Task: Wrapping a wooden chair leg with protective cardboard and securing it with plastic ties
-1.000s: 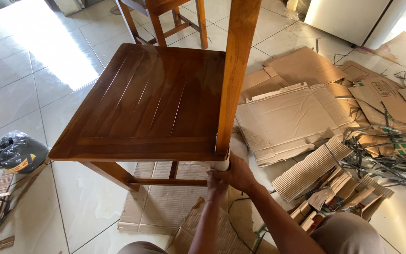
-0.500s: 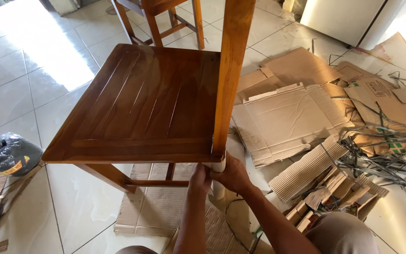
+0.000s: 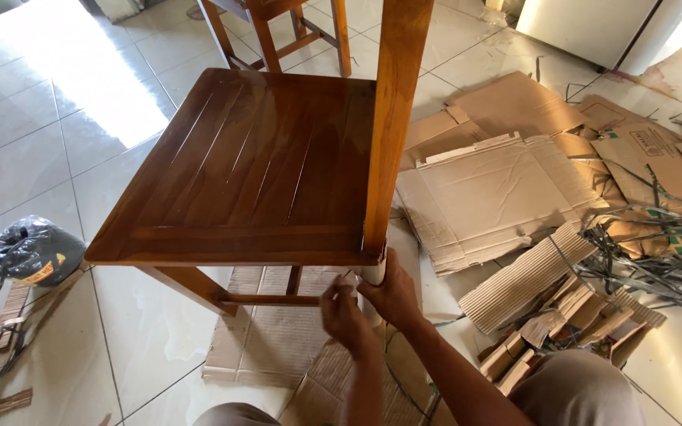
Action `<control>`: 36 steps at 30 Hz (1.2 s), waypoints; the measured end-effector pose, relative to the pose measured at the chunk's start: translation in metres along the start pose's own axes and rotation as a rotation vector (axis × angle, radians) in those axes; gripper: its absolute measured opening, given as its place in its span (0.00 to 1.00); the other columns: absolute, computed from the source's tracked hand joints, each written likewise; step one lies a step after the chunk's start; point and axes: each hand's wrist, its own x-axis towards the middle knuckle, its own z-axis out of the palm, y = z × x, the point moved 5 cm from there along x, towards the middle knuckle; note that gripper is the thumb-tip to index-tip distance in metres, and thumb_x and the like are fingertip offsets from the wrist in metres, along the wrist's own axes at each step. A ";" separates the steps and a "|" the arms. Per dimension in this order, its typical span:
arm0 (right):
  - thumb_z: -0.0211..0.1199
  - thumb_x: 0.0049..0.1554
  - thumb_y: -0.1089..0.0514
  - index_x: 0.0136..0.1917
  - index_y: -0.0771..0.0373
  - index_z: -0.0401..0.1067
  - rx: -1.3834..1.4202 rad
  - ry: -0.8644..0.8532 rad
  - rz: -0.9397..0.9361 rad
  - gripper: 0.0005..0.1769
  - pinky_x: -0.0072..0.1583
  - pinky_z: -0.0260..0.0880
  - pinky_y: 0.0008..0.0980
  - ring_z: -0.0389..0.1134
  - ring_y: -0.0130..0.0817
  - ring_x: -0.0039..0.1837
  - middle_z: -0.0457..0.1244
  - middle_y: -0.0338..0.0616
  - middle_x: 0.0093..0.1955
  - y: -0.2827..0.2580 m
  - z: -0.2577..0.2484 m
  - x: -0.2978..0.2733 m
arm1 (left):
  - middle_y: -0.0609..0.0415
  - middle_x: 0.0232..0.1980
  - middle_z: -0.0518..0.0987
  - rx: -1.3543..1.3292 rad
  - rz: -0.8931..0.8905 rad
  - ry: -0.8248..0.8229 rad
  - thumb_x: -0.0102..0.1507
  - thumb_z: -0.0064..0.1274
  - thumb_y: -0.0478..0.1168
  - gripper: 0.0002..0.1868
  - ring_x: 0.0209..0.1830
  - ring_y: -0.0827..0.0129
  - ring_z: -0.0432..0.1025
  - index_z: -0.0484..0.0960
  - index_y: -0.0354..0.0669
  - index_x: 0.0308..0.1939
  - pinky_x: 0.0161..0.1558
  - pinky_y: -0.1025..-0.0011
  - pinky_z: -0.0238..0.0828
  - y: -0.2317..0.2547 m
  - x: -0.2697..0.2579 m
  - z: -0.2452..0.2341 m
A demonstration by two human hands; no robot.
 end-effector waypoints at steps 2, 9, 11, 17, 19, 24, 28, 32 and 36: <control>0.73 0.46 0.49 0.66 0.53 0.60 -0.010 0.000 -0.032 0.39 0.47 0.72 0.48 0.75 0.52 0.49 0.72 0.50 0.51 0.008 0.002 0.000 | 0.47 0.43 0.86 0.060 0.053 -0.037 0.64 0.55 0.36 0.08 0.41 0.64 0.77 0.84 0.33 0.41 0.47 0.69 0.75 0.012 -0.019 0.008; 0.69 0.49 0.55 0.63 0.57 0.65 -0.075 0.027 -0.148 0.29 0.48 0.68 0.49 0.70 0.54 0.49 0.66 0.49 0.54 -0.001 -0.007 -0.004 | 0.55 0.45 0.89 0.278 0.124 -0.159 0.63 0.59 0.41 0.09 0.45 0.68 0.81 0.87 0.40 0.40 0.49 0.69 0.78 0.021 -0.024 0.017; 0.72 0.48 0.55 0.66 0.58 0.64 -0.114 0.043 -0.189 0.33 0.50 0.71 0.46 0.70 0.51 0.52 0.64 0.50 0.57 0.007 -0.008 -0.007 | 0.53 0.45 0.88 0.205 0.132 -0.185 0.64 0.59 0.38 0.07 0.45 0.67 0.81 0.87 0.38 0.40 0.51 0.70 0.78 0.021 -0.023 0.017; 0.70 0.50 0.57 0.65 0.60 0.71 -0.193 0.046 -0.099 0.29 0.48 0.73 0.37 0.71 0.41 0.47 0.66 0.47 0.53 0.000 -0.030 -0.032 | 0.49 0.49 0.87 -0.033 0.038 -0.216 0.65 0.57 0.35 0.06 0.49 0.66 0.79 0.85 0.34 0.42 0.55 0.68 0.75 0.002 -0.027 0.013; 0.62 0.55 0.62 0.60 0.66 0.75 -0.167 0.034 -0.057 0.19 0.44 0.72 0.33 0.71 0.36 0.42 0.69 0.46 0.47 -0.007 -0.037 -0.037 | 0.49 0.49 0.87 -0.025 0.024 -0.201 0.65 0.57 0.35 0.06 0.49 0.67 0.79 0.85 0.35 0.42 0.54 0.69 0.75 0.002 -0.027 0.010; 0.62 0.60 0.54 0.49 0.63 0.79 0.028 0.134 0.106 0.11 0.38 0.65 0.31 0.65 0.30 0.33 0.70 0.41 0.34 -0.015 -0.054 -0.042 | 0.50 0.47 0.86 -0.120 0.007 -0.203 0.65 0.57 0.35 0.06 0.47 0.65 0.77 0.83 0.33 0.39 0.56 0.68 0.71 -0.004 -0.025 0.008; 0.62 0.59 0.57 0.49 0.62 0.78 0.055 0.104 0.098 0.09 0.36 0.64 0.29 0.63 0.28 0.30 0.67 0.40 0.28 -0.023 -0.046 -0.050 | 0.48 0.48 0.86 -0.081 -0.027 -0.165 0.64 0.57 0.33 0.05 0.50 0.64 0.78 0.82 0.32 0.40 0.59 0.69 0.72 -0.013 -0.029 0.004; 0.61 0.60 0.56 0.45 0.59 0.72 -0.023 0.084 0.020 0.05 0.36 0.68 0.36 0.69 0.35 0.29 0.70 0.41 0.29 -0.030 -0.044 -0.055 | 0.52 0.50 0.86 0.103 -0.021 -0.153 0.65 0.57 0.41 0.09 0.46 0.68 0.77 0.84 0.37 0.41 0.46 0.71 0.74 -0.025 -0.035 0.001; 0.61 0.60 0.57 0.42 0.60 0.72 0.003 0.022 -0.029 0.06 0.36 0.69 0.33 0.70 0.32 0.29 0.70 0.40 0.28 -0.027 -0.049 -0.052 | 0.51 0.50 0.86 0.121 -0.029 -0.156 0.66 0.55 0.40 0.08 0.48 0.67 0.78 0.83 0.38 0.39 0.52 0.70 0.75 -0.008 -0.042 0.003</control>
